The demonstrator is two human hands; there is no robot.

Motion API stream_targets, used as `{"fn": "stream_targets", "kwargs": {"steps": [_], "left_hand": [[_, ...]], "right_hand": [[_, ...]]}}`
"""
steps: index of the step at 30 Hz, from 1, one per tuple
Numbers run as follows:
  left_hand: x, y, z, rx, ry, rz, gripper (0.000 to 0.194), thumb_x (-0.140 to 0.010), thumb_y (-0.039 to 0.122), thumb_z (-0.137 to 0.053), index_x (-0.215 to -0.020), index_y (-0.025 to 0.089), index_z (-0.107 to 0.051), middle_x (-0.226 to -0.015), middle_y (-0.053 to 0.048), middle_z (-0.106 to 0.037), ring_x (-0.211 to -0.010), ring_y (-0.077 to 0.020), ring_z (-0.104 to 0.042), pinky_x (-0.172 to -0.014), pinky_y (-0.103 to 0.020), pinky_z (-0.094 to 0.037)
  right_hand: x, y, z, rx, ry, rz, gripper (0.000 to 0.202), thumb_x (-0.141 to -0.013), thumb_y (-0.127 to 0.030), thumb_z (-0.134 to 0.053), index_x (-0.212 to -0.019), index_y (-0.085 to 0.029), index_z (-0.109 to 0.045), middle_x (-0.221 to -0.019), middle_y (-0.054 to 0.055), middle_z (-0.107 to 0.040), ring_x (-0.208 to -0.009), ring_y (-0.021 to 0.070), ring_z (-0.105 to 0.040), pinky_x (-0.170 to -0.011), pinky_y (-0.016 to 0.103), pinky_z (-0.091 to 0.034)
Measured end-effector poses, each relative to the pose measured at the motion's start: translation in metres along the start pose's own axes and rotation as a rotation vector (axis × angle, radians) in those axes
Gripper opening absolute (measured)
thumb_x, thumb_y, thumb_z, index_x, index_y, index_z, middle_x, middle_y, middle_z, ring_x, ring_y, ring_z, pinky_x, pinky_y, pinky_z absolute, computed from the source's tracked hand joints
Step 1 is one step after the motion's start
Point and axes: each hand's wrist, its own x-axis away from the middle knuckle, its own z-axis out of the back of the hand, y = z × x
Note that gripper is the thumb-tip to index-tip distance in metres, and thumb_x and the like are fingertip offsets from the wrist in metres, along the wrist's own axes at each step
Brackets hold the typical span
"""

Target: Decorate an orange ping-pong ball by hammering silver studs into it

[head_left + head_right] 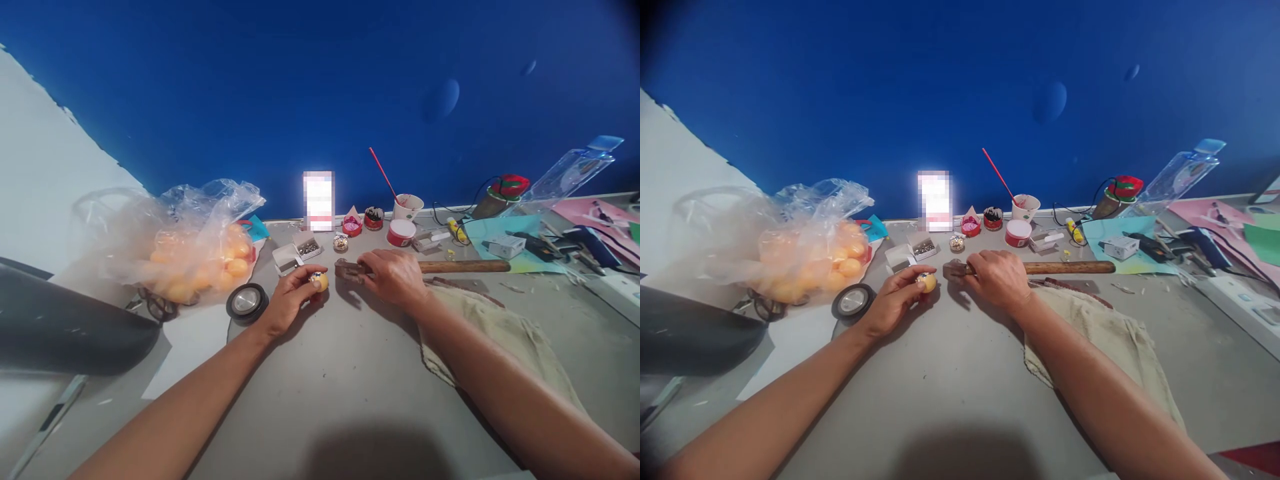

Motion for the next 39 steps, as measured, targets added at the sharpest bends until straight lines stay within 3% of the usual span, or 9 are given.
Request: {"fn": "stream_targets", "kwargs": {"steps": [5,9,12,15,19,23,29,34,39], "left_hand": [[0.001,-0.001,0.003,-0.03,-0.036,-0.013,0.043,-0.094,0.056,-0.057,-0.101,0.015,-0.067,-0.062,0.001,-0.059,-0.051,-0.0127,-0.052,-0.051,-0.025,-0.041],[0.006,0.005,0.001,-0.196,-0.041,-0.077,0.05,-0.098,0.058,-0.048,-0.078,0.015,-0.064,-0.051,0.002,-0.052,-0.045,-0.0104,-0.045,-0.049,-0.024,-0.038],[0.007,0.005,-0.001,-0.156,-0.049,-0.057,0.053,-0.097,0.061,-0.047,-0.073,0.016,-0.061,-0.049,0.002,-0.05,-0.043,-0.0108,-0.045,-0.046,-0.024,-0.038],[0.004,0.002,-0.001,-0.039,-0.019,-0.008,0.051,-0.095,0.061,-0.05,-0.076,0.015,-0.063,-0.055,0.0,-0.057,-0.042,-0.0128,-0.051,-0.042,-0.025,-0.041],[0.0,0.002,-0.001,0.111,0.05,-0.02,0.037,-0.089,0.051,-0.062,-0.09,0.014,-0.066,-0.068,-0.005,-0.068,-0.051,-0.0152,-0.06,-0.045,-0.025,-0.043],[0.002,0.004,-0.002,0.229,-0.016,0.026,0.043,-0.089,0.053,-0.063,-0.104,0.014,-0.067,-0.071,-0.005,-0.067,-0.056,-0.0152,-0.058,-0.053,-0.027,-0.047],[0.009,-0.004,-0.006,-0.143,0.025,-0.063,0.045,-0.07,0.017,-0.08,-0.113,0.02,-0.065,-0.097,-0.005,-0.073,-0.079,-0.0171,-0.066,-0.072,-0.029,-0.053],[0.01,-0.008,-0.008,-0.292,0.063,-0.128,0.042,-0.077,0.027,-0.08,-0.114,0.022,-0.059,-0.097,-0.003,-0.07,-0.081,-0.0179,-0.066,-0.077,-0.032,-0.055],[0.019,-0.01,-0.012,-0.492,-0.053,-0.268,0.034,-0.089,0.032,-0.073,-0.12,0.022,-0.065,-0.114,-0.009,-0.069,-0.095,-0.0223,-0.066,-0.085,-0.035,-0.053]], "right_hand": [[-0.002,-0.001,-0.003,-0.051,-0.117,0.042,0.013,-0.09,-0.032,-0.071,-0.094,-0.02,-0.073,-0.088,0.005,-0.073,-0.077,0.0194,-0.06,-0.067,0.032,-0.028],[-0.003,-0.001,-0.006,-0.122,-0.165,0.05,0.015,-0.09,-0.032,-0.074,-0.098,-0.02,-0.073,-0.09,0.005,-0.072,-0.08,0.0195,-0.06,-0.07,0.031,-0.033],[-0.003,-0.002,-0.007,-0.175,-0.182,0.09,0.019,-0.088,-0.031,-0.077,-0.102,-0.02,-0.072,-0.099,0.006,-0.071,-0.091,0.0221,-0.062,-0.074,0.031,-0.038],[-0.002,-0.002,-0.008,-0.236,-0.159,0.153,0.016,-0.089,-0.027,-0.075,-0.103,-0.019,-0.072,-0.106,0.008,-0.068,-0.102,0.0239,-0.06,-0.081,0.032,-0.042],[0.0,0.0,-0.014,-0.327,-0.112,0.167,0.01,-0.094,-0.027,-0.068,-0.097,-0.019,-0.072,-0.101,0.008,-0.067,-0.099,0.0233,-0.06,-0.083,0.033,-0.045],[0.0,0.004,-0.021,-0.399,-0.078,0.142,0.011,-0.096,-0.028,-0.065,-0.094,-0.019,-0.072,-0.098,0.007,-0.068,-0.098,0.023,-0.062,-0.085,0.033,-0.046],[0.0,0.003,-0.021,-0.395,-0.098,0.113,0.013,-0.097,-0.027,-0.062,-0.096,-0.019,-0.072,-0.1,0.008,-0.07,-0.1,0.0225,-0.063,-0.087,0.033,-0.046],[0.0,0.001,-0.017,-0.375,-0.126,0.106,0.016,-0.099,-0.029,-0.061,-0.099,-0.019,-0.073,-0.103,0.008,-0.071,-0.103,0.0225,-0.063,-0.087,0.032,-0.045],[-0.004,0.004,-0.013,-0.398,-0.17,0.064,0.013,-0.096,-0.028,-0.063,-0.096,-0.019,-0.074,-0.102,0.007,-0.073,-0.099,0.0207,-0.064,-0.085,0.03,-0.044]]}}
